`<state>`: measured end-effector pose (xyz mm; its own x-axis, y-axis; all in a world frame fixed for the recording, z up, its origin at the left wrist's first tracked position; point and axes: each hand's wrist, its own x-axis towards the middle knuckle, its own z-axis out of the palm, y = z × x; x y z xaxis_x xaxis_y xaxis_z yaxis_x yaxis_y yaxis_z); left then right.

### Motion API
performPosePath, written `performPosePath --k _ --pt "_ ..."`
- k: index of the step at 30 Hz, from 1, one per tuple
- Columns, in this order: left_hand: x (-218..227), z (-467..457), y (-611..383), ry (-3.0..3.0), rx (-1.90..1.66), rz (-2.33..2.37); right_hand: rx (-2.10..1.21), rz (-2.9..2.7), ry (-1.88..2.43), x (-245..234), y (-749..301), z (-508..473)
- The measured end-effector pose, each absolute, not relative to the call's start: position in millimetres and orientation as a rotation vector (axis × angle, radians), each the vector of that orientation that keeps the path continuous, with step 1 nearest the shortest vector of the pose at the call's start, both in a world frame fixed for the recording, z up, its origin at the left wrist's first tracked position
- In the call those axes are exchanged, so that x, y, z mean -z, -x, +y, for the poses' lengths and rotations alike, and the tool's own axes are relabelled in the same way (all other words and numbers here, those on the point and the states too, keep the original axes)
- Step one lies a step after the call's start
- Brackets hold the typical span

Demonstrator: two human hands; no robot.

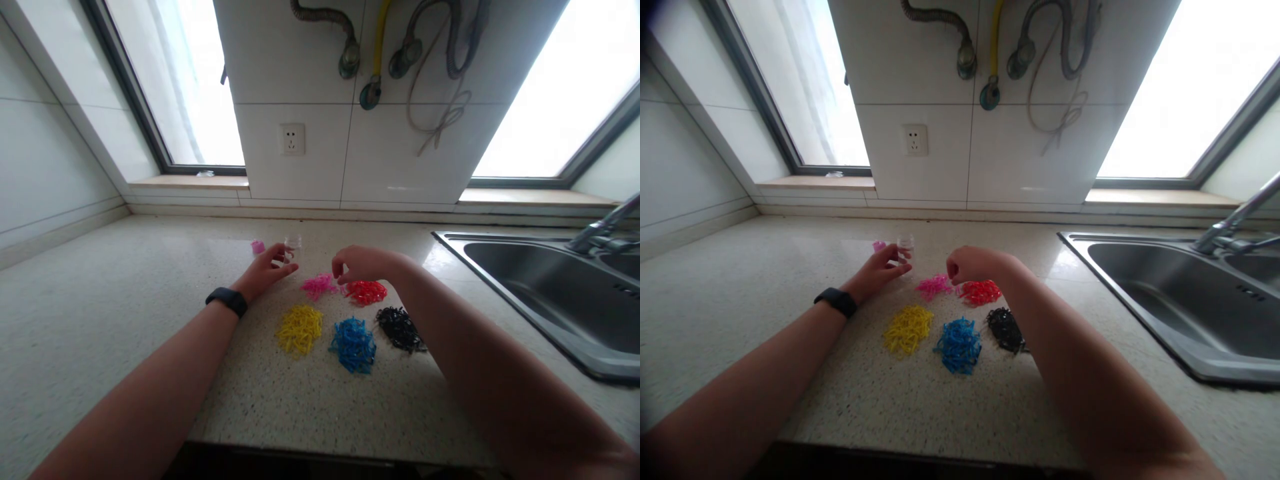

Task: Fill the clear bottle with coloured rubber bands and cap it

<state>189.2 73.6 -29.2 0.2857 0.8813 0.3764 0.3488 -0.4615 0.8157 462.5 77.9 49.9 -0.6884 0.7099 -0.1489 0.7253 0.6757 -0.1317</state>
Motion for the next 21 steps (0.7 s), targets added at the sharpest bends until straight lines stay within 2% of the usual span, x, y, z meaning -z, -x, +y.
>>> performPosePath --k 10,21 --pt "26.7 72.3 -190.5 -1.947 -1.138 1.087 0.354 2.717 -1.224 -38.5 -456.6 77.2" --pt "27.9 71.8 -190.0 -1.961 -1.124 1.088 0.258 2.819 -1.204 -31.5 -451.8 79.3"
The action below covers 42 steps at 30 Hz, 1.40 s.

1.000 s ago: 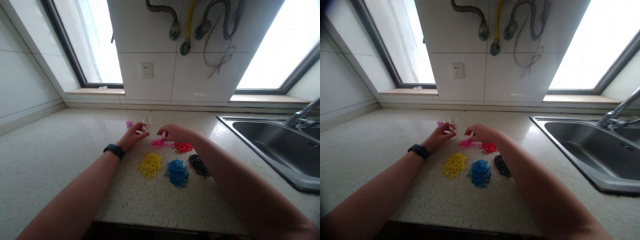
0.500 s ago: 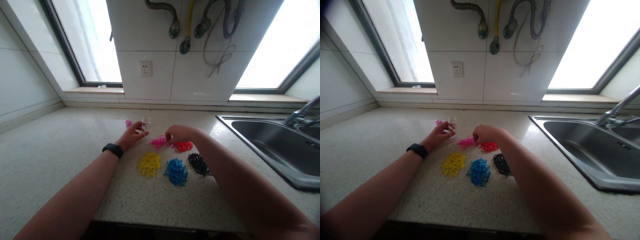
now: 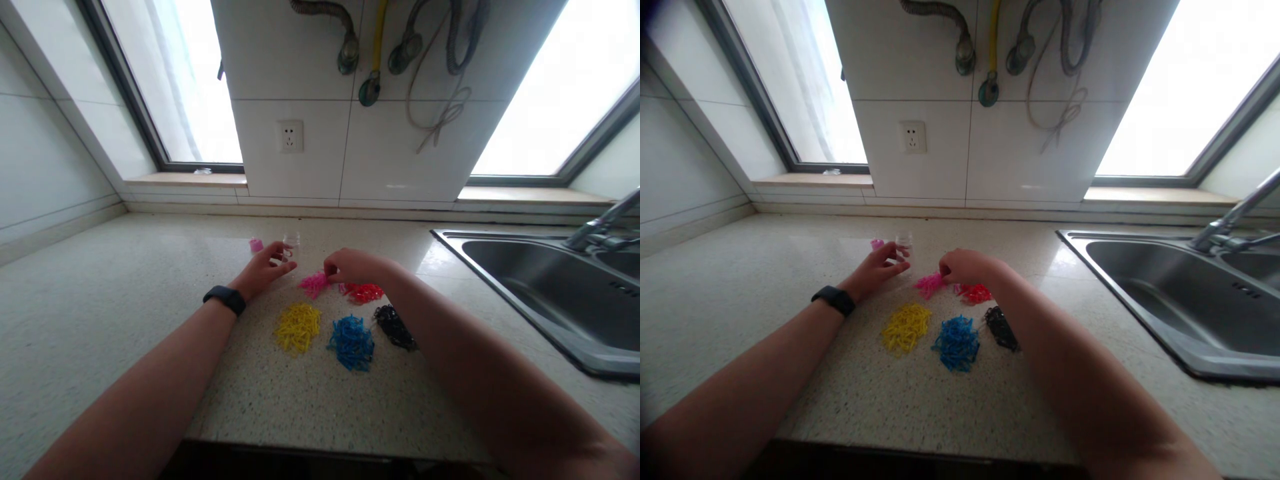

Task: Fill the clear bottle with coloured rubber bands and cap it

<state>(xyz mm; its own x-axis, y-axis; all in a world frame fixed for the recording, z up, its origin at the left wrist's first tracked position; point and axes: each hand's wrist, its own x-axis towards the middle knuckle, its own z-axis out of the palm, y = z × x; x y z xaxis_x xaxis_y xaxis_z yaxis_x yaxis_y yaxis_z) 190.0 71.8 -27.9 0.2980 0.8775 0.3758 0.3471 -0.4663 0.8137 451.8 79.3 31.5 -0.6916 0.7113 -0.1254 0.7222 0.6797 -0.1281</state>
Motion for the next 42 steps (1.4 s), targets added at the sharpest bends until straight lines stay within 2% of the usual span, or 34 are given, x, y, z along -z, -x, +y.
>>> performPosePath --k 14,42 --pt "27.1 71.6 -189.6 -1.977 -1.114 1.090 0.331 3.063 -1.013 -35.5 -451.2 74.2" --pt "23.6 67.6 -194.1 -2.034 -1.124 1.128 0.194 3.030 -1.125 -32.4 -445.1 75.7"
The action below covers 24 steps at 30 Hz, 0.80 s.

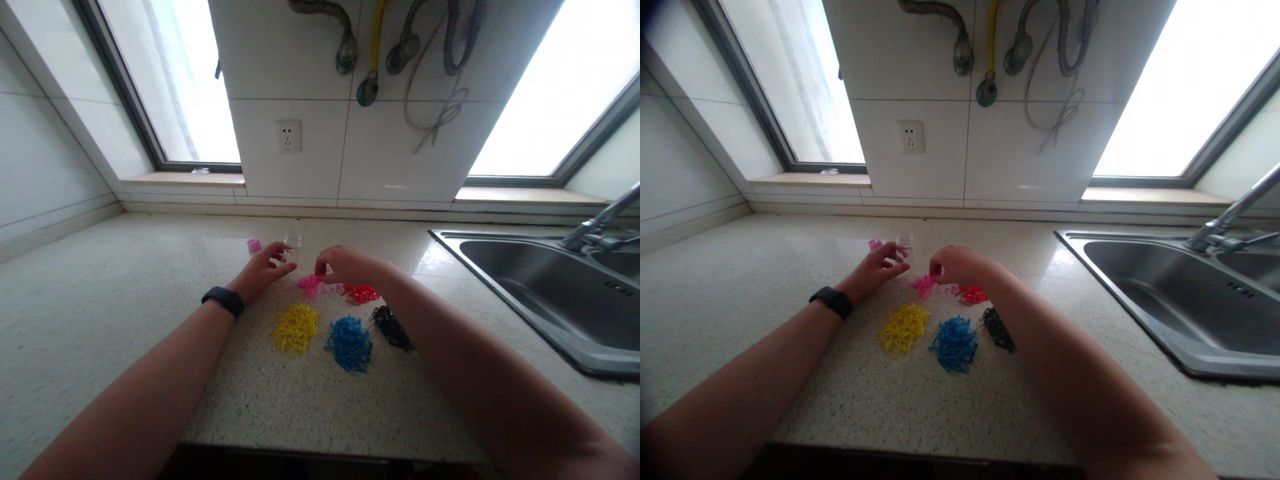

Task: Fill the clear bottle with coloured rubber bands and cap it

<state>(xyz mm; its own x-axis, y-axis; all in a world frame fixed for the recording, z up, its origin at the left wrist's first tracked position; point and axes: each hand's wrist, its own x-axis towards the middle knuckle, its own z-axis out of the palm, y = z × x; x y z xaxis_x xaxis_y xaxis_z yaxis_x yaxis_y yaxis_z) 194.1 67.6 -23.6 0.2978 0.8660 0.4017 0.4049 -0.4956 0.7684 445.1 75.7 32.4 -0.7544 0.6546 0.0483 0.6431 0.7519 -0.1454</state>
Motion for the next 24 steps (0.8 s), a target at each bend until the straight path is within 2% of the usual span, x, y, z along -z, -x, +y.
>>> performPosePath --k 14,24 --pt "23.5 65.8 -196.1 -2.196 -1.180 1.169 -0.129 -2.681 0.916 -62.6 -456.3 70.1" --pt "24.5 66.0 -196.7 -2.389 -1.226 1.146 0.006 -2.482 1.042 -89.6 -463.5 60.6"
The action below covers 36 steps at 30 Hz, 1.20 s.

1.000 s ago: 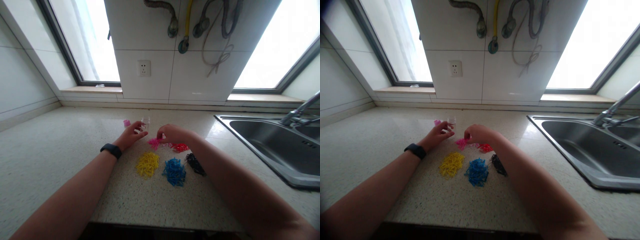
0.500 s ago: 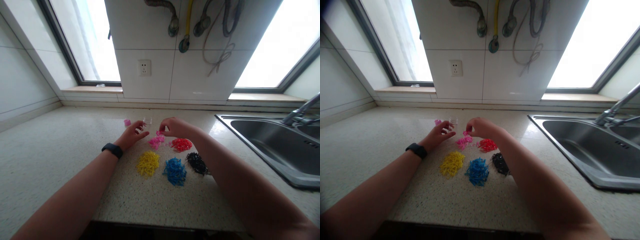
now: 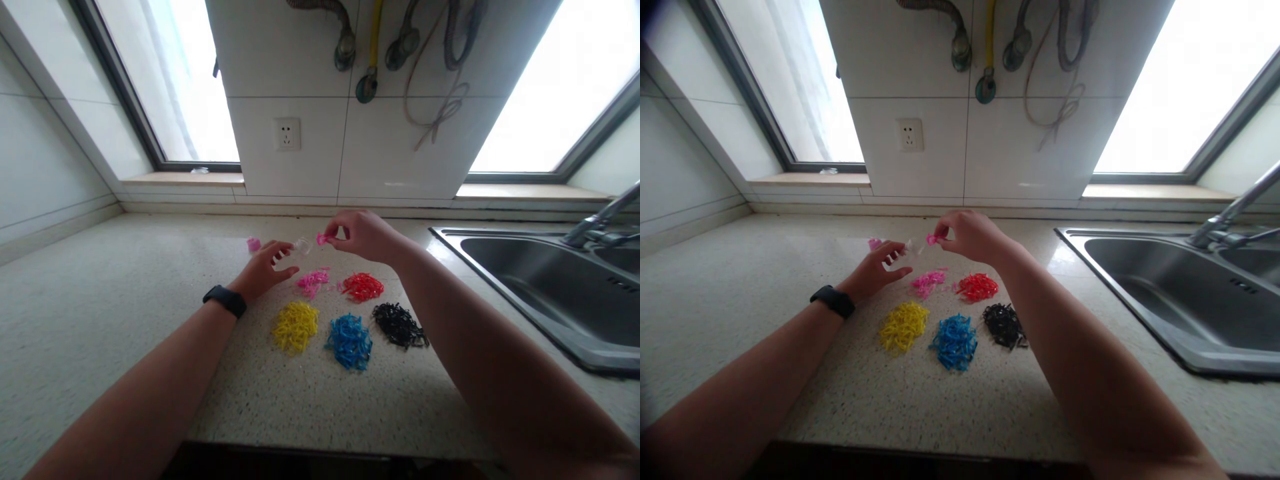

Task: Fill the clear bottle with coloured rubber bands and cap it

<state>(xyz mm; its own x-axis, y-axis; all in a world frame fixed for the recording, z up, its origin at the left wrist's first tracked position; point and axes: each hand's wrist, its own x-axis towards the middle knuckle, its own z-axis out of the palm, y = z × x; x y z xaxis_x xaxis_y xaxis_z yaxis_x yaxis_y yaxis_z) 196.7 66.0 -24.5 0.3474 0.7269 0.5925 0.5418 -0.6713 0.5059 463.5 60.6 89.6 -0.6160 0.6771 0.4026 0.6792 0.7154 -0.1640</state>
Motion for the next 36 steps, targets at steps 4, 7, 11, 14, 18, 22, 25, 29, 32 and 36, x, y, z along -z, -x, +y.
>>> performPosePath --k 4,7,11,14,18,22,25,29,32,36 --pt "24.1 64.9 -198.4 -2.433 -1.214 1.117 0.036 -2.463 1.031 -91.7 -458.2 56.3" --pt "23.1 63.5 -199.7 -2.449 -1.196 1.115 0.063 -2.475 1.038 -88.5 -453.3 54.4" --pt "22.3 62.3 -200.7 -2.459 -1.196 1.106 0.126 -2.502 1.030 -84.1 -449.1 52.3" --pt "21.9 61.7 -201.1 -2.467 -1.188 1.100 0.172 -2.522 1.026 -83.3 -446.9 50.3" --pt "21.1 61.4 -201.4 -2.472 -1.169 1.098 0.177 -2.562 1.006 -83.2 -443.9 48.9" --pt "20.8 61.1 -201.8 -2.472 -1.162 1.103 0.123 -2.575 0.928 -81.5 -441.8 50.6" --pt "21.3 61.1 -202.1 -2.467 -1.160 1.106 0.093 -2.568 0.892 -80.5 -440.5 52.2" --pt "21.7 61.3 -202.0 -2.464 -1.177 1.095 0.059 -2.560 0.835 -79.6 -438.5 53.5" --pt "20.9 61.0 -202.2 -2.469 -1.184 1.090 0.015 -2.543 0.823 -78.8 -437.2 53.6" --pt "19.4 60.2 -202.8 -2.453 -1.181 1.105 -0.052 -2.510 0.874 -79.3 -436.8 51.9"
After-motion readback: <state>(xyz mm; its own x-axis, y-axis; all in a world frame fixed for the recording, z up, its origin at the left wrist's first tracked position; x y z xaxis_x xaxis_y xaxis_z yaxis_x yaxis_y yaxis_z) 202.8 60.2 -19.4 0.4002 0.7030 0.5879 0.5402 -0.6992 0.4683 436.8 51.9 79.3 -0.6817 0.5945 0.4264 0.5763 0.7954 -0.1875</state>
